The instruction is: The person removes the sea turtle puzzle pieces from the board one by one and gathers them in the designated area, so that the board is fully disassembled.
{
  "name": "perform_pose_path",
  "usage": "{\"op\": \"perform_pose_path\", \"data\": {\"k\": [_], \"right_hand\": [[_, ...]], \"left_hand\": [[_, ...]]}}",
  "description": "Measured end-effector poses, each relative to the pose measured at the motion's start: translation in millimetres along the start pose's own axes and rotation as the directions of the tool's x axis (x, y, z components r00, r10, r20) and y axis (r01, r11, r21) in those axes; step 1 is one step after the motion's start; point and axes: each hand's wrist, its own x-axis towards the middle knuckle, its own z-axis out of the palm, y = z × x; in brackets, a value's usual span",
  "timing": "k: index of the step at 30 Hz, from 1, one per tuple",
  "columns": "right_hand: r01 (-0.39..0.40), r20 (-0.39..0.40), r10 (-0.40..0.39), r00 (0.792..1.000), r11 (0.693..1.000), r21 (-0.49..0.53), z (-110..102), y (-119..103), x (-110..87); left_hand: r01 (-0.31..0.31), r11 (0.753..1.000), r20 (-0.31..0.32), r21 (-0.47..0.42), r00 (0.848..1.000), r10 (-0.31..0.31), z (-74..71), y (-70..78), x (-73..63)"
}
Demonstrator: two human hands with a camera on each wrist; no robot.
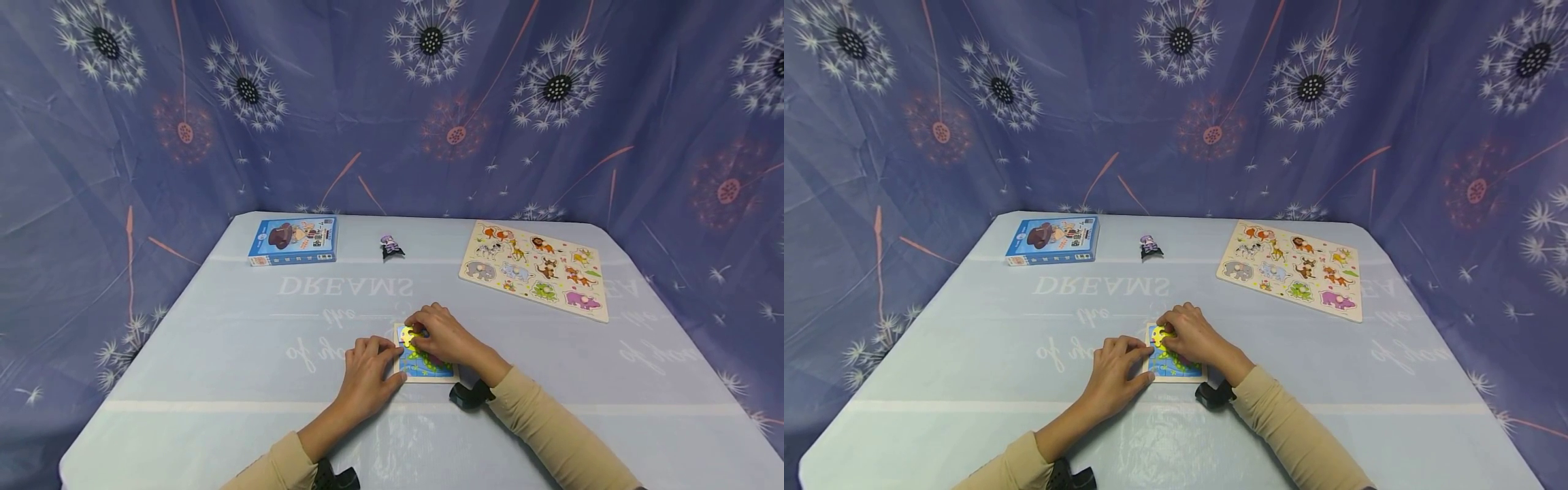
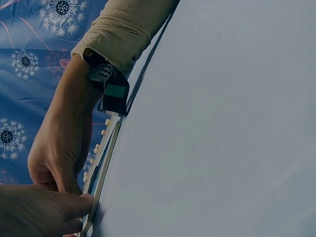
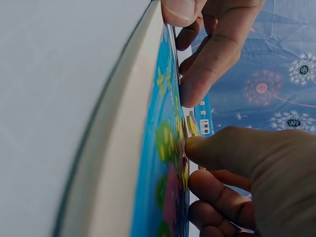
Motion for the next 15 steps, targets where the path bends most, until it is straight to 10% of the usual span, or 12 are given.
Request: {"op": "perform_pose_path", "data": {"k": [15], "right_hand": [[-0.019, -0.041, 0.019, 0.999, 1.000, -0.003, -16.1, 4.9, -8.6]], "left_hand": [[0.002, 1.000, -0.008, -0.006, 1.000, -0.002, -0.2, 1.1, -0.1]]}}
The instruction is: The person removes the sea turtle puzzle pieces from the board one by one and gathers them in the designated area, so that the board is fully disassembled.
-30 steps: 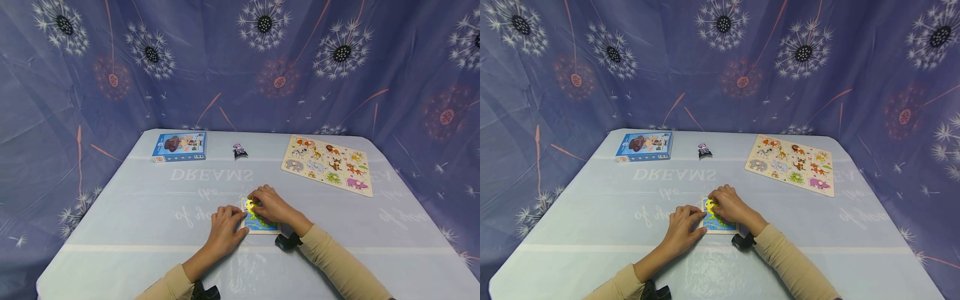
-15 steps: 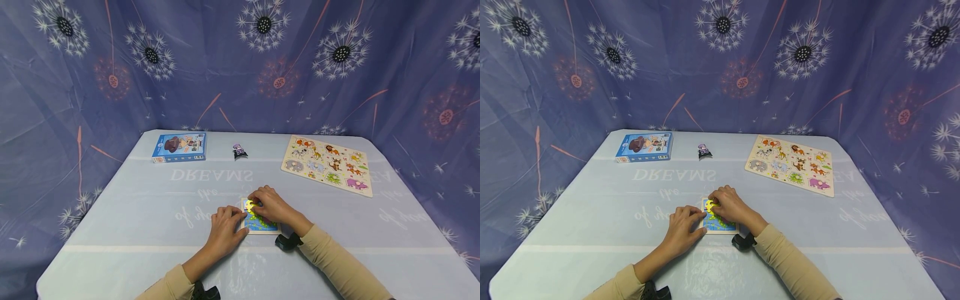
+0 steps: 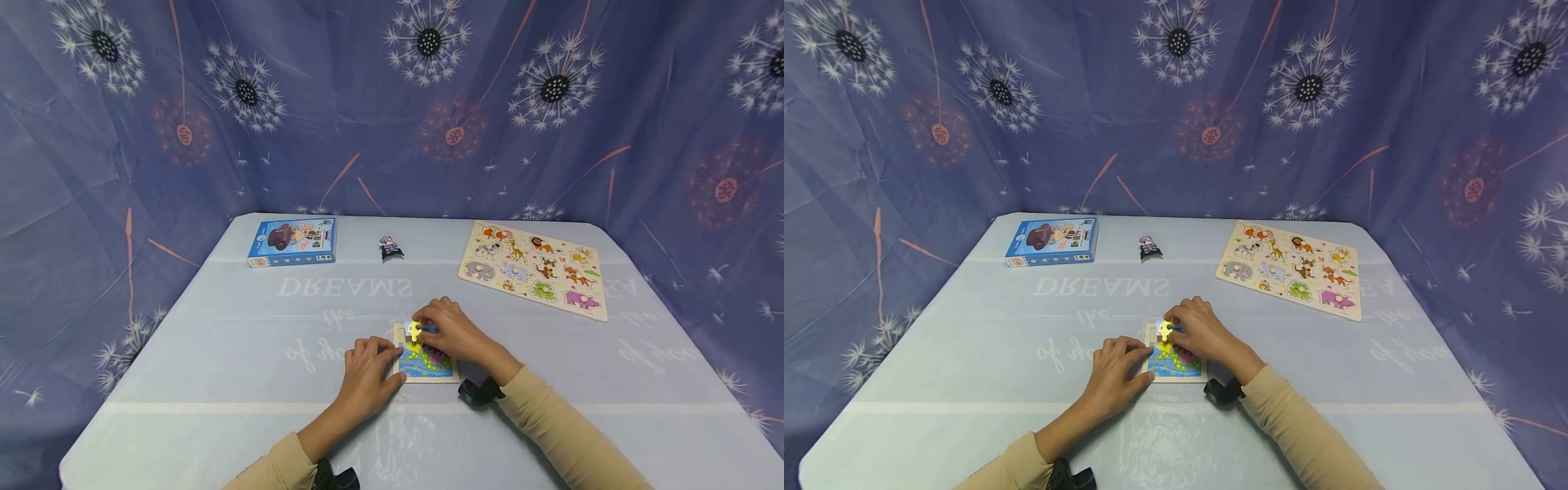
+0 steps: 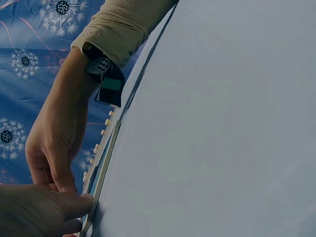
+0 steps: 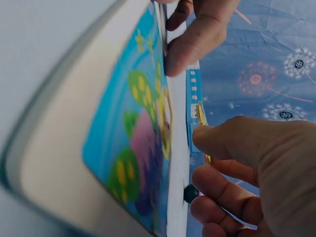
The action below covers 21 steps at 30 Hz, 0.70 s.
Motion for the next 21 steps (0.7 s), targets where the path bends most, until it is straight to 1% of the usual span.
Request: {"op": "perform_pose_path", "data": {"k": [7, 13, 21], "right_hand": [[-0.021, -0.015, 0.021, 1.000, 1.000, -0.018, -13.4, 8.8, -5.9], [-0.053, -0.033, 0.053, 0.998, 0.999, -0.003, -21.7, 21.0, -14.5], [-0.089, -0.068, 0.088, 0.994, 0.996, -0.012, -27.5, 41.0, -28.2]], "left_hand": [[0.008, 1.000, 0.000, 0.001, 1.000, -0.008, 0.3, -0.8, 0.6], [0.010, 1.000, 0.005, -0.004, 1.000, -0.010, 0.5, -0.5, 0.6], [-0.010, 1.000, -0.022, 0.001, 1.000, 0.010, 2.0, -1.3, -0.7]]}}
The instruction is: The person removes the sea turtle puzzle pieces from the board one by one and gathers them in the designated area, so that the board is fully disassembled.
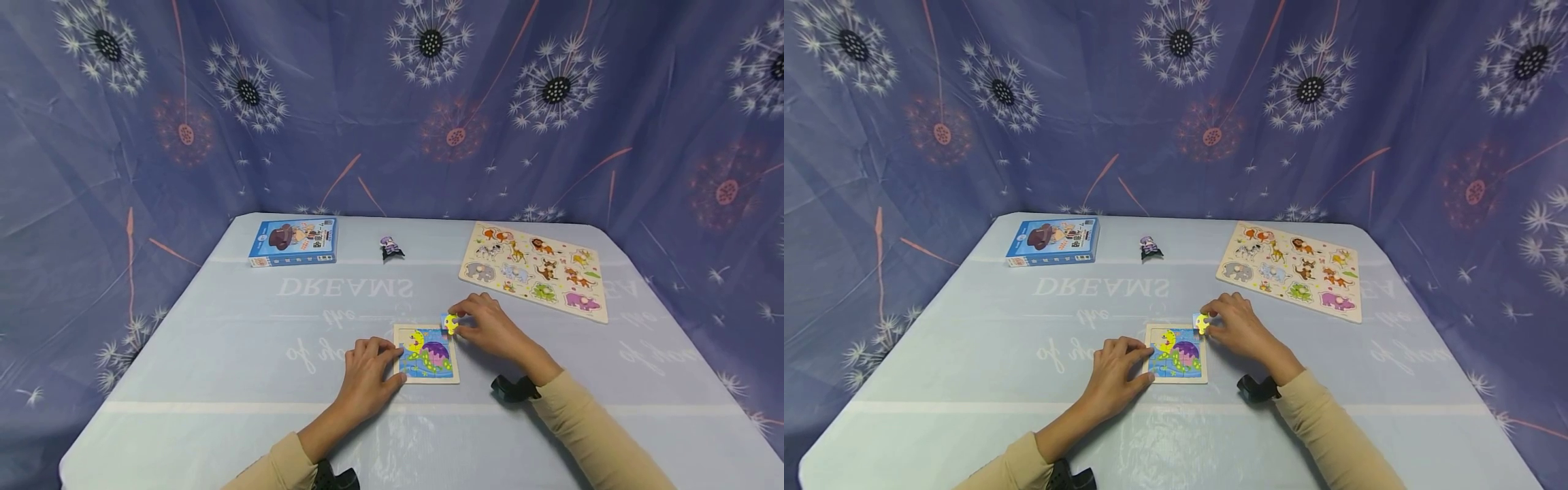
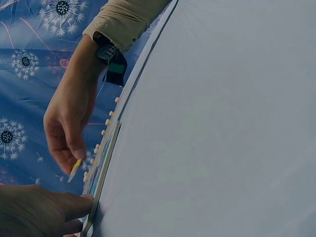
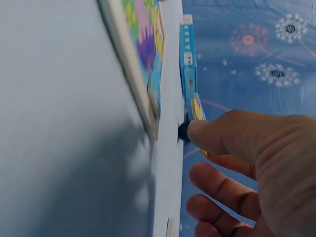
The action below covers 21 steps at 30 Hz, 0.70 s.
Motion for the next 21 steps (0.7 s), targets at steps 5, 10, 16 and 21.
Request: {"op": "perform_pose_path", "data": {"k": [5, 10, 16, 21], "right_hand": [[-0.024, -0.010, 0.024, 1.000, 1.000, -0.004, -3.6, 13.2, -6.4], [-0.033, -0.017, 0.032, 0.999, 0.999, -0.018, -5.3, 25.3, -11.0], [-0.044, -0.023, 0.044, 0.999, 0.999, -0.023, -6.7, 36.6, -15.7], [-0.074, -0.016, 0.074, 0.997, 0.997, -0.035, -7.3, 44.3, -18.0]], "left_hand": [[0.004, 1.000, 0.003, 0.003, 1.000, -0.004, -0.2, -0.1, -0.5], [0.012, 1.000, 0.017, -0.002, 1.000, -0.012, -0.2, -0.2, -0.2], [0.016, 1.000, 0.033, -0.008, 0.999, -0.015, -1.1, 0.6, -0.5], [0.015, 1.000, 0.033, -0.002, 0.999, -0.015, -1.4, 0.6, -0.3]]}}
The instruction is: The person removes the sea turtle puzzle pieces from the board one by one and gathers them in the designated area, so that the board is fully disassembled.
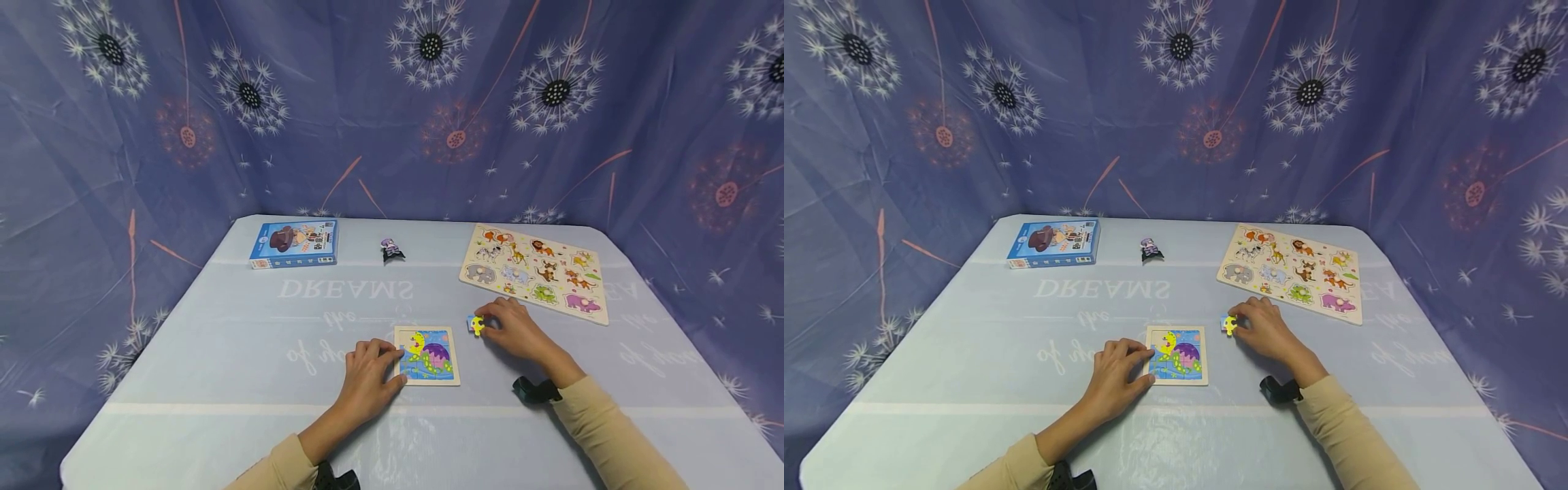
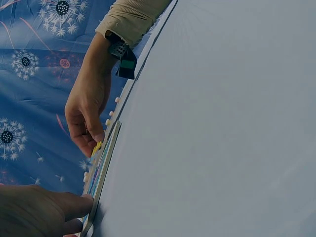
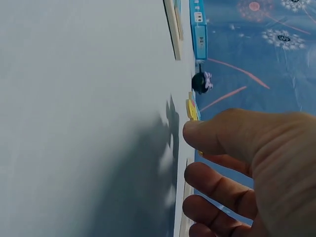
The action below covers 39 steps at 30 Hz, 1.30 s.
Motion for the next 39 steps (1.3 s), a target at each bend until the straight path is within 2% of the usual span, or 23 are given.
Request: {"op": "perform_pose_path", "data": {"k": [29, 39], "right_hand": [[-0.034, 0.045, 0.034, 0.998, 0.999, -0.002, -1.3, 10.2, -5.5], [-0.026, 0.046, 0.026, 0.999, 1.000, 0.001, -3.2, 8.8, -5.2]], "left_hand": [[-0.012, 1.000, 0.002, 0.001, 1.000, 0.012, -0.5, 0.4, -1.1], [-0.028, 1.000, -0.021, 0.014, 0.999, 0.028, 0.8, -0.7, 0.2]]}}
